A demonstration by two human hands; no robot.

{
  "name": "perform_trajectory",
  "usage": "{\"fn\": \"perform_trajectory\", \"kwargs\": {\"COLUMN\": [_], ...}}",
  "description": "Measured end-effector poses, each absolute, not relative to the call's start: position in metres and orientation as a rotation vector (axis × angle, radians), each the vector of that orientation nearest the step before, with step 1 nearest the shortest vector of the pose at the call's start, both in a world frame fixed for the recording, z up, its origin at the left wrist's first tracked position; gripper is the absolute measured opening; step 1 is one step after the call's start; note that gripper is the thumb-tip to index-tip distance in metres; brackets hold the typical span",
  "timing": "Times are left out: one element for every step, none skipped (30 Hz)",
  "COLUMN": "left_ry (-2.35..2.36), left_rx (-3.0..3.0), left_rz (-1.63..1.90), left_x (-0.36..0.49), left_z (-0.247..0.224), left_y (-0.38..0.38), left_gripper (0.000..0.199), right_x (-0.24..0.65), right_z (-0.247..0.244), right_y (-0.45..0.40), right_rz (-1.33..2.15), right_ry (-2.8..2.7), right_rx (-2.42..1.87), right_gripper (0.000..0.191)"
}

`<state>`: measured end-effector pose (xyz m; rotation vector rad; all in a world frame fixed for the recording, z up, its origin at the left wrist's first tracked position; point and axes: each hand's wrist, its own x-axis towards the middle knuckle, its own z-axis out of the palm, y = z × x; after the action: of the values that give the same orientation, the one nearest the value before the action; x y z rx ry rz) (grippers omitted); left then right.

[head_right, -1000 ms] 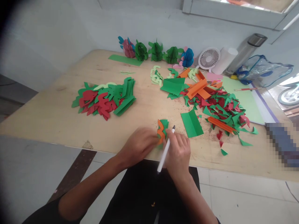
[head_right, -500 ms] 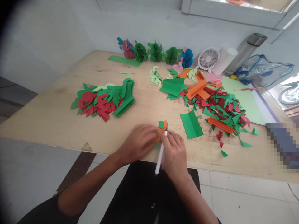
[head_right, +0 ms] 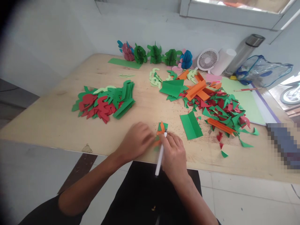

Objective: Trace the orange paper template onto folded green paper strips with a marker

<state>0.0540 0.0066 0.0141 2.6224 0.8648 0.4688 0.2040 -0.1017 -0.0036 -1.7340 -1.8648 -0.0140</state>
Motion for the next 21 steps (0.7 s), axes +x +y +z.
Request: {"fn": "perform_trajectory", "kwargs": {"left_ry": [0.876, 0.874, 0.86, 0.837, 0.81, 0.785, 0.76, 0.737, 0.715, 0.695, 0.679, 0.667, 0.656, 0.652, 0.658, 0.674, 0.694, 0.714, 0.733, 0.744, 0.743], "left_rx": [2.61, 2.602, 2.6, 2.603, 2.609, 2.617, 2.625, 2.631, 2.636, 2.64, 2.642, 2.641, 2.639, 2.634, 2.623, 2.609, 2.594, 2.582, 2.574, 2.571, 2.573], "left_rz": [0.48, 0.488, 0.491, 0.483, 0.47, 0.456, 0.444, 0.435, 0.436, 0.441, 0.448, 0.457, 0.466, 0.476, 0.492, 0.513, 0.533, 0.551, 0.56, 0.562, 0.551], "left_x": [0.052, 0.051, 0.049, 0.048, 0.047, 0.047, 0.047, 0.047, 0.048, 0.048, 0.049, 0.049, 0.049, 0.049, 0.049, 0.049, 0.049, 0.049, 0.049, 0.049, 0.049], "left_z": [0.014, 0.014, 0.014, 0.014, 0.014, 0.014, 0.015, 0.015, 0.015, 0.015, 0.014, 0.014, 0.014, 0.014, 0.013, 0.013, 0.013, 0.012, 0.012, 0.011, 0.01], "left_y": [0.004, 0.002, 0.001, 0.0, -0.001, -0.001, -0.001, -0.002, -0.002, -0.003, -0.005, -0.006, -0.007, -0.007, -0.007, -0.006, -0.005, -0.004, -0.002, -0.001, 0.0], "left_gripper": [0.019, 0.019, 0.019, 0.019, 0.019, 0.019, 0.019, 0.019, 0.019, 0.019, 0.02, 0.021, 0.022, 0.022, 0.022, 0.022, 0.022, 0.022, 0.021, 0.021, 0.02], "right_x": [0.204, 0.204, 0.205, 0.205, 0.205, 0.206, 0.207, 0.207, 0.208, 0.208, 0.208, 0.208, 0.208, 0.208, 0.208, 0.208, 0.208, 0.207, 0.207, 0.207, 0.206], "right_z": [-0.004, -0.004, -0.004, -0.004, -0.004, -0.004, -0.004, -0.004, -0.005, -0.005, -0.006, -0.006, -0.007, -0.007, -0.007, -0.007, -0.007, -0.006, -0.006, -0.005, -0.005], "right_y": [-0.102, -0.102, -0.102, -0.103, -0.103, -0.103, -0.103, -0.103, -0.103, -0.103, -0.103, -0.103, -0.103, -0.103, -0.103, -0.103, -0.103, -0.103, -0.104, -0.105, -0.106], "right_rz": [-0.015, -0.015, -0.014, -0.011, -0.01, -0.009, -0.008, -0.008, -0.008, -0.011, -0.017, -0.023, -0.029, -0.032, -0.031, -0.027, -0.02, -0.011, -0.003, 0.003, 0.008], "right_ry": [-1.864, -1.863, -1.859, -1.854, -1.846, -1.837, -1.83, -1.825, -1.824, -1.825, -1.826, -1.828, -1.83, -1.832, -1.833, -1.833, -1.831, -1.825, -1.813, -1.793, -1.766], "right_rx": [-1.731, -1.728, -1.726, -1.726, -1.727, -1.728, -1.728, -1.727, -1.724, -1.72, -1.717, -1.716, -1.717, -1.718, -1.719, -1.719, -1.717, -1.714, -1.713, -1.715, -1.723], "right_gripper": [0.042, 0.042, 0.041, 0.041, 0.04, 0.039, 0.039, 0.039, 0.04, 0.041, 0.042, 0.042, 0.043, 0.043, 0.044, 0.045, 0.045, 0.045, 0.045, 0.044, 0.043]}}
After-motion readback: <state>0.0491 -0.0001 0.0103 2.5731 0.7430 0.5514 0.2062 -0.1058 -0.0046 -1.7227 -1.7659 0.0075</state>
